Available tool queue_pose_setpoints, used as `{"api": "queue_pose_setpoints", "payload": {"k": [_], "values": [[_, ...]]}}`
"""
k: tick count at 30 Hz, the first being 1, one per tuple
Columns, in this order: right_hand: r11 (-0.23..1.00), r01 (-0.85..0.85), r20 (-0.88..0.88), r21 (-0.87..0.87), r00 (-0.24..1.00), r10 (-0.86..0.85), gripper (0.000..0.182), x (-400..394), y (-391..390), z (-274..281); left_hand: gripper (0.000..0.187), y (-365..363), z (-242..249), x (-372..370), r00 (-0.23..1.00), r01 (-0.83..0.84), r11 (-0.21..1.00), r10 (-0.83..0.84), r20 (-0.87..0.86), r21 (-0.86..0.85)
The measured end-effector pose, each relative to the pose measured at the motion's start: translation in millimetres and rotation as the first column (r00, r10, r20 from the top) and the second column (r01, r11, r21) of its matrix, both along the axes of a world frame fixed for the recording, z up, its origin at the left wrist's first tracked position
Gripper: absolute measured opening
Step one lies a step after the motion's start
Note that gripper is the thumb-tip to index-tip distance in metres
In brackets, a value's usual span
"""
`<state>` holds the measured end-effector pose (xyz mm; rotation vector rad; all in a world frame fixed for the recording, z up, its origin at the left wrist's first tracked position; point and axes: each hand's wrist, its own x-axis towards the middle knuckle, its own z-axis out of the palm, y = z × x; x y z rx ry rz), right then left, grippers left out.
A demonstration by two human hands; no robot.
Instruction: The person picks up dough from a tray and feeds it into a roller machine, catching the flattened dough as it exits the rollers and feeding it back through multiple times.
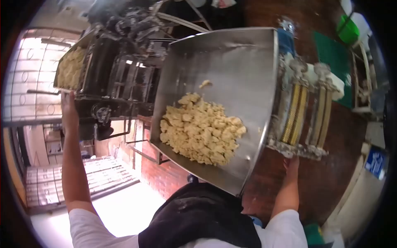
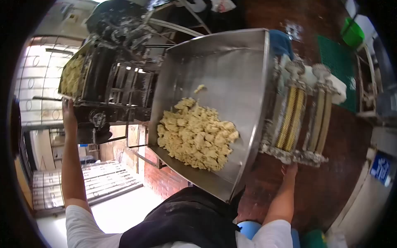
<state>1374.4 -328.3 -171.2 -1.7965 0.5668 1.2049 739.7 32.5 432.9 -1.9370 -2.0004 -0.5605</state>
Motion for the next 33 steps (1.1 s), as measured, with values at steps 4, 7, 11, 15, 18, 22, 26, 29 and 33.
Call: {"api": "queue_pose_setpoints", "payload": {"k": [4,7,11,15,18,22,26,29,33], "values": [[1.000,-0.008,-0.109,0.025,0.994,0.011,0.046,24,-24,-3,0.076,-2,-10,30,0.999,0.001,1.000,-0.001,0.044,0.009],[0.992,0.014,-0.010,-0.124,1.000,-0.015,0.051,21,-20,4,0.073,0,-14,33,0.990,0.041,0.999,-0.044,0.137,0.019],[0.987,0.101,-0.131,0.122,0.988,-0.085,0.051,13,-15,8,0.068,-2,-14,28,0.980,0.050,0.997,-0.062,0.191,0.067],[0.930,0.275,-0.164,0.243,0.957,-0.240,0.049,13,-22,-3,0.070,1,-11,19,0.959,0.065,0.992,-0.091,0.267,0.106],[0.939,0.256,-0.259,0.231,0.946,-0.195,0.041,19,-10,37,0.070,7,-7,4,0.982,0.061,0.988,-0.084,0.168,0.139],[0.979,-0.148,-0.019,0.140,0.988,0.152,0.048,26,-5,11,0.066,13,15,2,0.913,0.108,0.974,-0.177,0.368,0.201],[0.620,0.434,-0.456,0.653,0.880,-0.135,0.060,12,-10,-3,0.062,4,-6,11,0.942,0.102,0.984,-0.142,0.304,0.145],[0.792,-0.052,0.205,0.608,0.974,-0.093,0.065,-14,28,85,0.057,-9,-6,-1,0.971,0.181,0.978,-0.195,0.139,0.105],[0.848,0.226,0.220,0.479,0.904,-0.366,0.058,-5,-17,99,0.070,-16,-12,22,0.798,0.403,0.896,-0.444,0.406,0.187]]}}
